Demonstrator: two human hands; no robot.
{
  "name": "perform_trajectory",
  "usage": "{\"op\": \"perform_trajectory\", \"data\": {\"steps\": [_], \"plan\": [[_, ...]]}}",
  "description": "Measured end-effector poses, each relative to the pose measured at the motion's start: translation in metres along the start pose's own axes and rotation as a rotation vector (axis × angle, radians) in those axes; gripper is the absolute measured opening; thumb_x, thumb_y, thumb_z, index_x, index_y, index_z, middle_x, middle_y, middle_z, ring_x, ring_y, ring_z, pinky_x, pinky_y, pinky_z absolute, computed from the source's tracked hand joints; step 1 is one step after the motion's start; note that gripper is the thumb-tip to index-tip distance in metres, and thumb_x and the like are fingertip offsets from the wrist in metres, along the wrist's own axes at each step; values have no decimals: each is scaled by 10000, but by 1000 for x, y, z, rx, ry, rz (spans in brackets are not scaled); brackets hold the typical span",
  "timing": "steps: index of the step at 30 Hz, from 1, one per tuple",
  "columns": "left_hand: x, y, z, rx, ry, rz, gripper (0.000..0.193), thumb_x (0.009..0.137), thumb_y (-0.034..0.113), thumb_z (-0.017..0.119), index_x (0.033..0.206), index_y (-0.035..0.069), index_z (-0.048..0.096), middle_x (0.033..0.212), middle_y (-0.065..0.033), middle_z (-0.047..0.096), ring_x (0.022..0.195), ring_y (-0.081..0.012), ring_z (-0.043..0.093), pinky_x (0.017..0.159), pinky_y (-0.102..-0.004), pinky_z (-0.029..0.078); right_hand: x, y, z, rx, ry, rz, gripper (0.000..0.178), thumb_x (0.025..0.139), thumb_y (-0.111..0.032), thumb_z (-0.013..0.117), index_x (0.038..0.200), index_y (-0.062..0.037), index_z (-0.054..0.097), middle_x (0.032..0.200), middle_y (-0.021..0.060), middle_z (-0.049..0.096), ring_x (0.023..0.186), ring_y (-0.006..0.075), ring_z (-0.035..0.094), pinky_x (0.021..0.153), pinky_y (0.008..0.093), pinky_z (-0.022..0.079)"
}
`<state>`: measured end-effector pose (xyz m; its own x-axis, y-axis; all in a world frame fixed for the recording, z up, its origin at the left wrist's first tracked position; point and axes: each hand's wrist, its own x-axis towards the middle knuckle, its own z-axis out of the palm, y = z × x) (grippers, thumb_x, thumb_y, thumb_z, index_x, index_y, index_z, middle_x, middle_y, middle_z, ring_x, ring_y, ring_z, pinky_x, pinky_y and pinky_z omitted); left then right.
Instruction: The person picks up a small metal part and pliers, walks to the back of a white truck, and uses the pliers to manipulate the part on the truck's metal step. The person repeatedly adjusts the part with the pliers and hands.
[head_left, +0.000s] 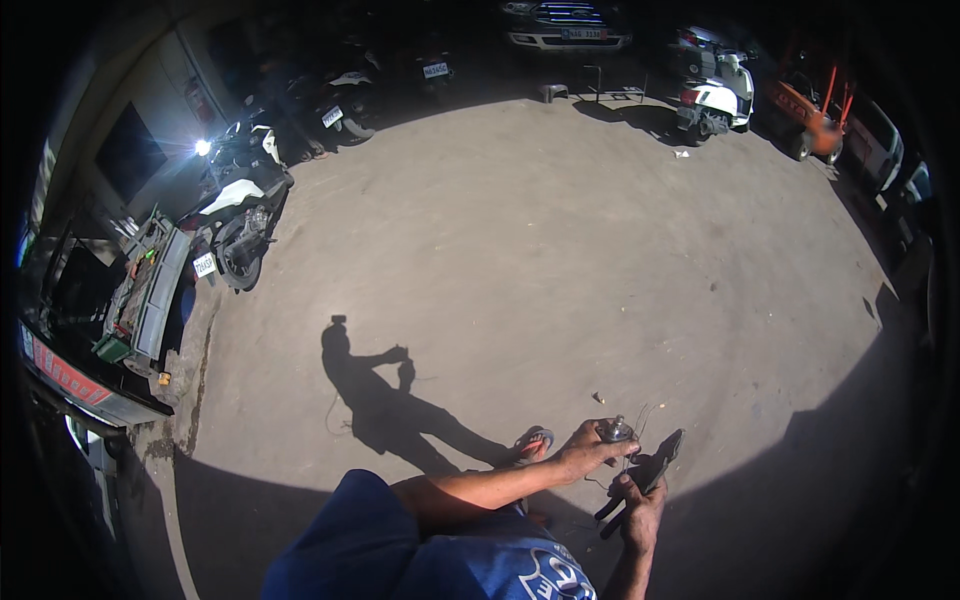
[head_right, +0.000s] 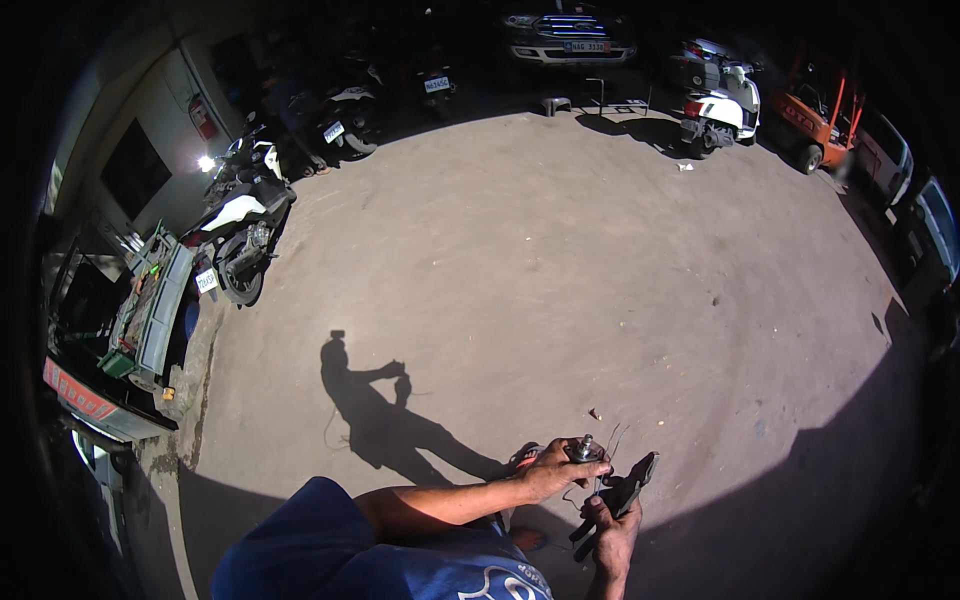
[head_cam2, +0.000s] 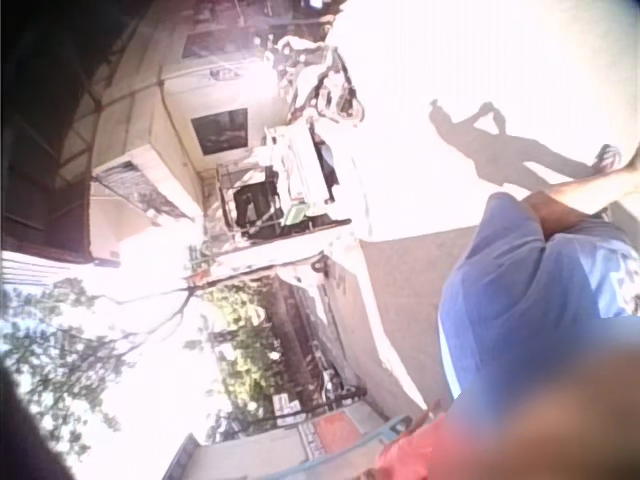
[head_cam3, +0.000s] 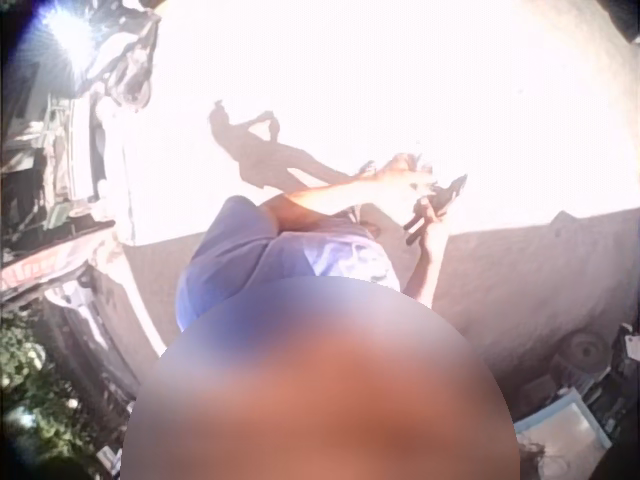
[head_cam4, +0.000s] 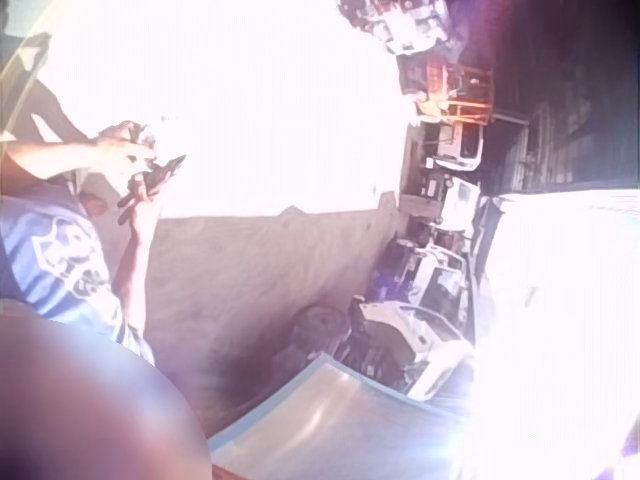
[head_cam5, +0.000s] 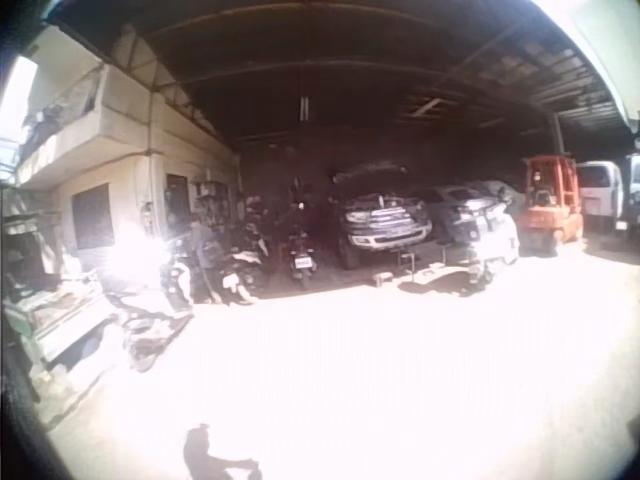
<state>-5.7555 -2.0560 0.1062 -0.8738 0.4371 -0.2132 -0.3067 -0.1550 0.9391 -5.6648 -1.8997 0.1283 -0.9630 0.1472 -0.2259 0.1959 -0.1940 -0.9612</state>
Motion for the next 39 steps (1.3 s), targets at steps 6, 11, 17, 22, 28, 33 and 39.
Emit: {"op": "perform_trajectory", "data": {"steps": [6,11,17,22,28,33,39], "plan": [[132,25,57,-173,-37,56,290,914,298,796,1027,39,730,849,-3,701,769,-86,632,650,-252,518,93,-38,-60,-18,169,-2,423,935,-130,744,1273,22,540,825,78,634,696,181,648,653,329,542],[226,57,126,-48,-252,159,243,929,266,780,968,38,706,804,-6,691,733,-70,618,630,-250,511,155,-81,-114,102,248,-49,413,947,-118,721,1289,24,537,849,90,637,698,183,646,646,328,543],[338,76,217,-76,-403,-62,210,932,153,773,1028,-12,687,881,-78,746,777,-107,703,633,-242,560,206,-131,-215,191,453,47,364,948,-122,735,1260,-13,583,890,67,652,722,160,649,664,331,547],[436,75,358,62,-475,-175,227,902,116,794,1019,-40,678,883,-120,740,787,-160,717,637,-273,571,241,-169,-360,222,529,100,405,999,-240,677,1325,-27,567,956,75,697,888,170,697,803,351,573],[518,102,537,165,-568,-210,221,883,84,800,1010,-45,672,867,-125,745,765,-168,720,630,-267,555,230,-248,-552,204,676,236,424,1031,-276,620,1366,-26,549,1146,144,707,1036,236,713,837,361,572],[594,92,642,241,-632,-196,219,882,107,799,999,-26,671,864,-130,750,752,-174,719,616,-268,546,224,-243,-722,-189,696,495,432,978,-252,662,1349,-46,581,1107,141,709,960,229,690,852,417,551],[697,58,767,252,-678,-244,193,882,95,803,994,-16,690,851,-99,756,746,-133,716,609,-248,533,214,-147,-902,-679,718,882,330,917,-159,600,1223,-34,594,1191,227,691,1171,404,650,962,511,519]]}}
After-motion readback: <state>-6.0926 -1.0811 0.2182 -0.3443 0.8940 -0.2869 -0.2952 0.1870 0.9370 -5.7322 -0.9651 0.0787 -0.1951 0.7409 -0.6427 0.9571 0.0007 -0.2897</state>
